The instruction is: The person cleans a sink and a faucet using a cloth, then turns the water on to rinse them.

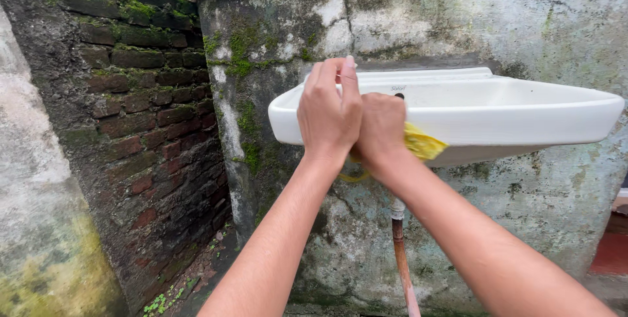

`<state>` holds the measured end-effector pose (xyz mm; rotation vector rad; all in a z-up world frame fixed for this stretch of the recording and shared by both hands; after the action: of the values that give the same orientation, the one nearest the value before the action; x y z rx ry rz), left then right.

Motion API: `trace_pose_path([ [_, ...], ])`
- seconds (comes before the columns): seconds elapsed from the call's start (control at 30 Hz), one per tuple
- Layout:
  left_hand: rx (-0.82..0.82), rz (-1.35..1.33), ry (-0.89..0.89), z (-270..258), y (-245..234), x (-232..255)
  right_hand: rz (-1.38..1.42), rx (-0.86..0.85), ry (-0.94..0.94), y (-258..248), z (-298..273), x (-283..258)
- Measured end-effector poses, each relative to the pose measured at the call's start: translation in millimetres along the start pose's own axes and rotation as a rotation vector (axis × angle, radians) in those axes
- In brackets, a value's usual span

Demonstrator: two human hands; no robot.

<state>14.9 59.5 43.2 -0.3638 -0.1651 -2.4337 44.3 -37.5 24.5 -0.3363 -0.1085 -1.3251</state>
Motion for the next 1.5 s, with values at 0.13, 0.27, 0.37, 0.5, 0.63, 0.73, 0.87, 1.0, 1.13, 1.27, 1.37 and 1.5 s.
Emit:
trace_pose_path([
  [0.13,0.085,-0.031,-0.102,15.1,-11.9,-4.6,0.112,0.048,-0.074,18.2,12.6,-30.6],
  [0.27,0.063,-0.035,-0.117,18.0,-4.1,6.1,0.108,-0.104,-0.068,-3.8,4.9,-7.9],
  [0.37,0.009,-0.053,-0.099,8.4,8.3,16.3,-0.055,-0.079,-0.153,-31.6,-10.0,30.5],
  [0.5,-0.133,0.016,-0.05,-5.1,27.4,21.2,-0.019,-0.21,0.085,-69.2,-48.3,126.2],
  [0.63,-0.174,0.16,0.109,-1.1,43.8,18.8,-0.204,-0.054,0.208,-115.2,-88.8,200.8],
  [0.73,0.036,0.321,0.376,4.2,41.3,23.4,-0.118,0.038,0.203,-124.4,-99.3,210.6],
  [0.87,-0.223,0.325,0.217,0.8,48.5,22.2,-0.088,0.061,0.186,-111.7,-91.9,188.4],
  [1.0,-0.046,0.312,0.305,-6.1,50.1,20.7,-0.253,0.042,0.222,-87.3,-67.7,138.8],
  [1.13,0.039,0.3,0.332,-8.0,54.5,16.3,-0.187,0.088,0.138,-61.7,-41.1,77.1],
  [1.27,-0.034,0.289,0.292,-2.2,56.1,10.8,-0.069,0.173,0.035,-69.8,-32.3,55.5],
  [1.37,-0.024,0.302,0.307,-2.6,55.0,10.7,-0.016,0.087,-0.07,-76.2,-36.1,72.5],
  [1.5,-0.204,0.303,0.237,0.5,56.2,7.7,-0.137,-0.147,0.144,-92.9,-62.7,156.0],
])
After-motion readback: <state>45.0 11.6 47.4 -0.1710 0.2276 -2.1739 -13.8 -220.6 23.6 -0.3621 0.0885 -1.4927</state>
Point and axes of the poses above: each hand's wrist, its own z-axis towards the middle knuckle, its own y-axis out of the palm, x = y × z, the point moved 3 cm from there along z, towards the middle knuckle, and after that the axes turned 9 degrees about z, right-handed, at the moved point
